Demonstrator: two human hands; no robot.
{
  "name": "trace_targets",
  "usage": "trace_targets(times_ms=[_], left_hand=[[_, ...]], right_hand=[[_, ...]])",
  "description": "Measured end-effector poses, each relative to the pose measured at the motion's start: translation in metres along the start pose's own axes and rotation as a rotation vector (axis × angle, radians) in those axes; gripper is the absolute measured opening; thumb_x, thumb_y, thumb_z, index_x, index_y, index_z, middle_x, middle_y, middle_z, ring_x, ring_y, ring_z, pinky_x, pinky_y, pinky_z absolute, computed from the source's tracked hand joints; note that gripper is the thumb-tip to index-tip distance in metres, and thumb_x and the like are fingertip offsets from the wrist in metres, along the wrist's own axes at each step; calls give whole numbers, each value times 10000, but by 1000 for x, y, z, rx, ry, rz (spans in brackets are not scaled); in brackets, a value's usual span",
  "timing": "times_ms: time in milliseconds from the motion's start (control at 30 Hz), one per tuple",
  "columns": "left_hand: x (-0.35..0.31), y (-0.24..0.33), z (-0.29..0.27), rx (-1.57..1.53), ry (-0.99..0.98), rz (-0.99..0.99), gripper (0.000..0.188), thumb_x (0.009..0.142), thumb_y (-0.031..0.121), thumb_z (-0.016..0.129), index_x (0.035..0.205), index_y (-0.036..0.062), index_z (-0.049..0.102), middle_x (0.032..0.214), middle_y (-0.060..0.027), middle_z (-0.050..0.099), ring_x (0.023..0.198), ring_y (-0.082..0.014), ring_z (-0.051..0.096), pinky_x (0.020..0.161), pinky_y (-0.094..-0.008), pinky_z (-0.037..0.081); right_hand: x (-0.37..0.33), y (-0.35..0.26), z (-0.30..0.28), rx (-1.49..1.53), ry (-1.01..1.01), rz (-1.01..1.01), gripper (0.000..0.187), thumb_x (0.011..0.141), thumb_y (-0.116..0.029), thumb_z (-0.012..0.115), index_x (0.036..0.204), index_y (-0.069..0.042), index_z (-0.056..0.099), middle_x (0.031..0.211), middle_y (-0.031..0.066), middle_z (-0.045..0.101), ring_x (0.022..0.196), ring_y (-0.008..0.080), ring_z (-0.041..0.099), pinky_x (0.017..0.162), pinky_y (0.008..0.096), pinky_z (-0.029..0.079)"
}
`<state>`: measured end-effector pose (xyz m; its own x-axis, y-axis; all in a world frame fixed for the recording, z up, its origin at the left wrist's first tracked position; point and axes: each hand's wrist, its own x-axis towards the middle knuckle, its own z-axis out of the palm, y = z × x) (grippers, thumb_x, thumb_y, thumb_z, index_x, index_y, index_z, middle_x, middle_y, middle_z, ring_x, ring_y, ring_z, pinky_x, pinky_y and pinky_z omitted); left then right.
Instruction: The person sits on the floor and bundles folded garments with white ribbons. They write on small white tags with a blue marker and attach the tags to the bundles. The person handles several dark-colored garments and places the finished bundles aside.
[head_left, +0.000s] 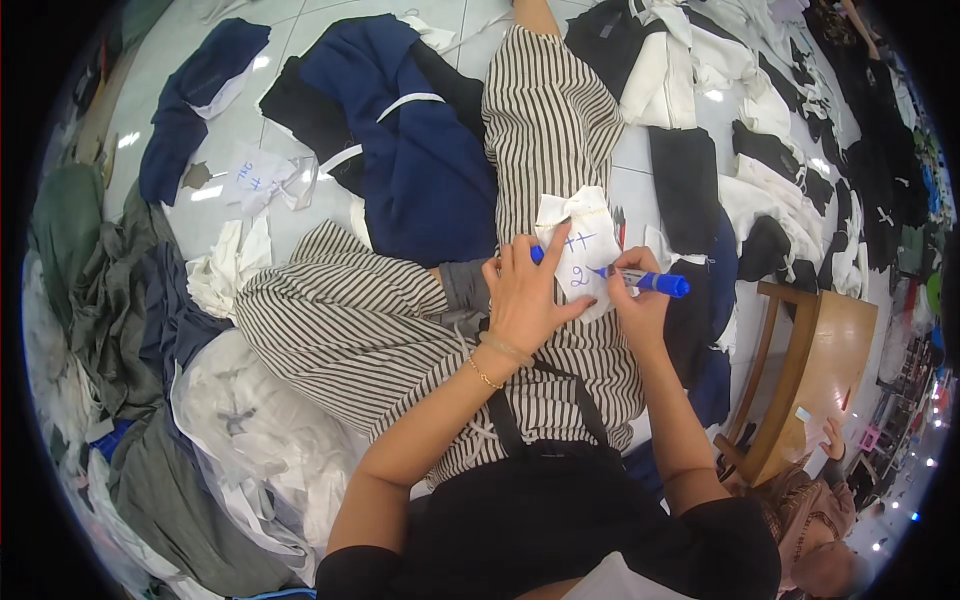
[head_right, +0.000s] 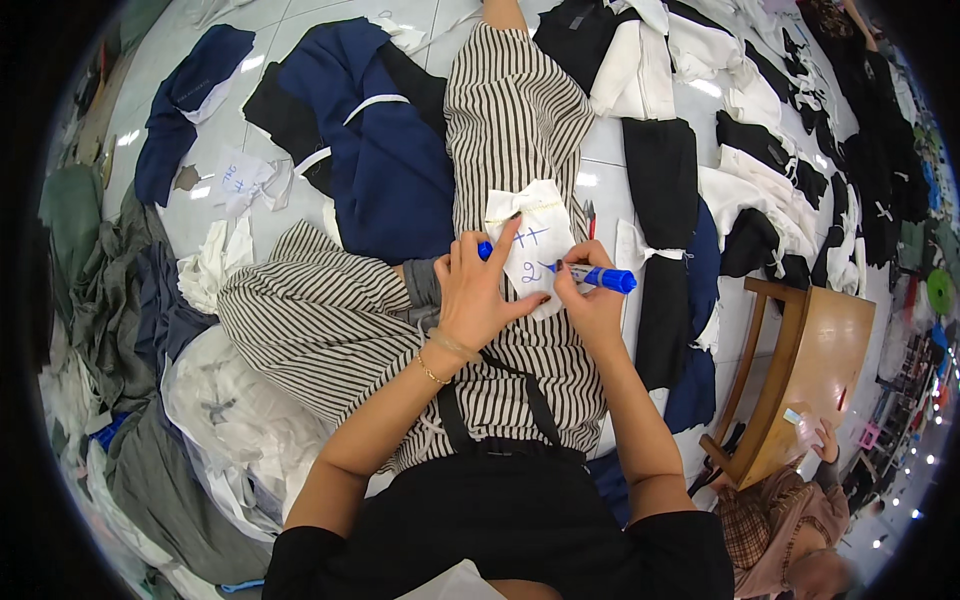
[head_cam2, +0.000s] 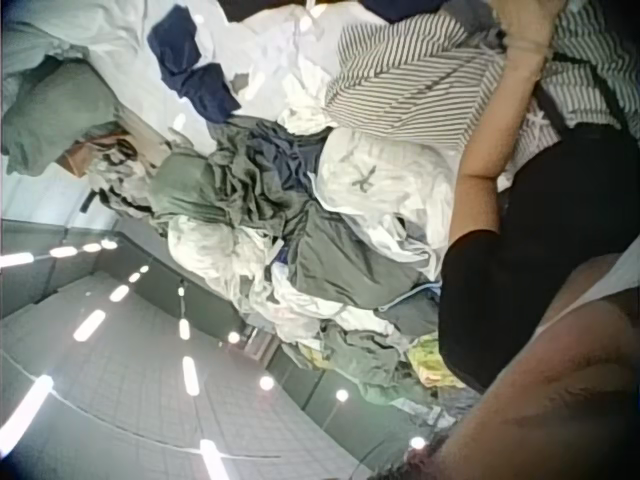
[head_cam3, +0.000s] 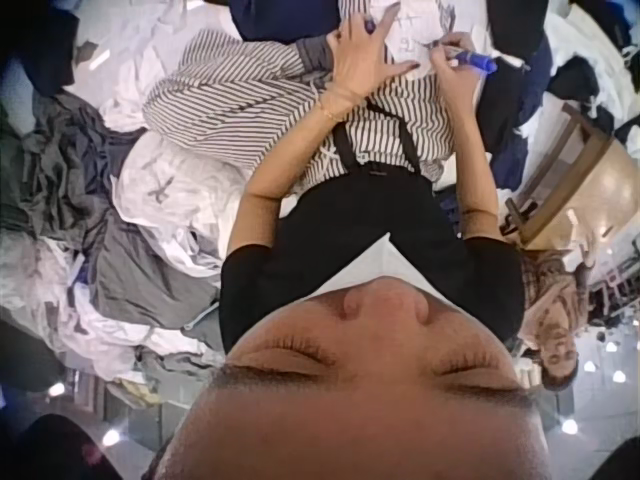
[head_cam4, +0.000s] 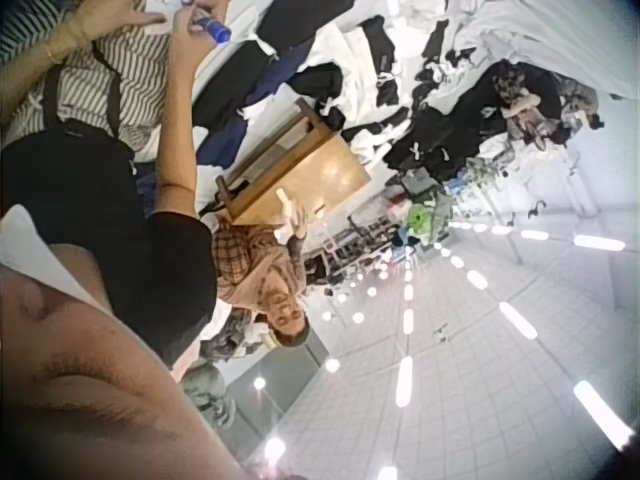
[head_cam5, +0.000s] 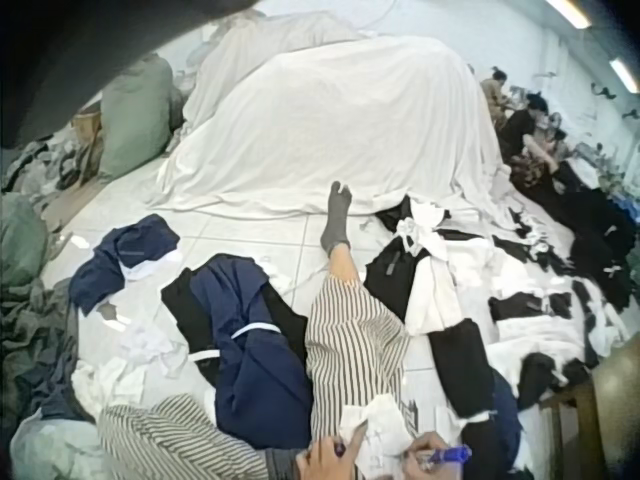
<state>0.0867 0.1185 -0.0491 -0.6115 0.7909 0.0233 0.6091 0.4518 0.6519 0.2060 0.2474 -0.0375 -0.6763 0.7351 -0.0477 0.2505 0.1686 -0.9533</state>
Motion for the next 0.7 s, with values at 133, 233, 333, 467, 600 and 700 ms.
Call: trace_targets(times_ms=[133, 233, 333, 467, 600, 700], left_hand=[[0, -1, 1, 1, 4, 8, 975, 621, 460, 845, 1453, 162, 433, 1047, -95, 438, 1006, -257, 440, 816, -405, 284], [0, 1, 1, 4, -4, 3, 976, 621, 464, 844, 1453, 163, 432, 1047, -95, 439, 1002, -258, 442, 816, -407, 284], [0, -1, 2, 3, 9, 7, 976, 620, 467, 844, 1453, 169, 432, 1049, -97, 438, 993, -261, 443, 811, -405, 284], [0, 0, 1, 6, 2, 2, 973, 623, 472, 842, 1454, 175, 432, 1055, -100, 438, 986, -265, 443, 806, -405, 285], [0, 1, 0, 10, -6, 4, 969, 626, 482, 837, 1451, 172, 435, 1054, -100, 439, 987, -264, 443, 809, -409, 289], [0, 0, 0, 15, -1, 6, 968, 627, 491, 835, 1450, 171, 437, 1051, -100, 439, 987, -265, 443, 810, -410, 290]], right_hand=[[1, 1, -2, 121, 63, 22, 70, 831, 4, 599, 883, 2, 552, 841, 15, 551, 791, 74, 517, 732, 227, 430], [3, -5, 5, 86, 62, 14, 65, 822, 5, 599, 866, -7, 553, 822, 8, 552, 784, 66, 513, 714, 220, 420], [-3, 1, -1, 64, -25, 79, 67, 820, 10, 600, 865, -15, 558, 807, -1, 548, 771, 60, 507, 702, 216, 412], [-4, 1, -4, 114, 4, 73, 70, 825, 12, 604, 873, -12, 559, 813, -4, 548, 768, 56, 502, 706, 218, 413], [9, 4, 0, 134, 95, 74, 78, 844, 6, 611, 899, -8, 558, 856, 7, 544, 781, 63, 502, 721, 223, 415], [4, 8, -5, 96, 56, 67, 80, 825, 4, 613, 878, -6, 555, 829, 5, 545, 769, 68, 501, 714, 222, 416]])
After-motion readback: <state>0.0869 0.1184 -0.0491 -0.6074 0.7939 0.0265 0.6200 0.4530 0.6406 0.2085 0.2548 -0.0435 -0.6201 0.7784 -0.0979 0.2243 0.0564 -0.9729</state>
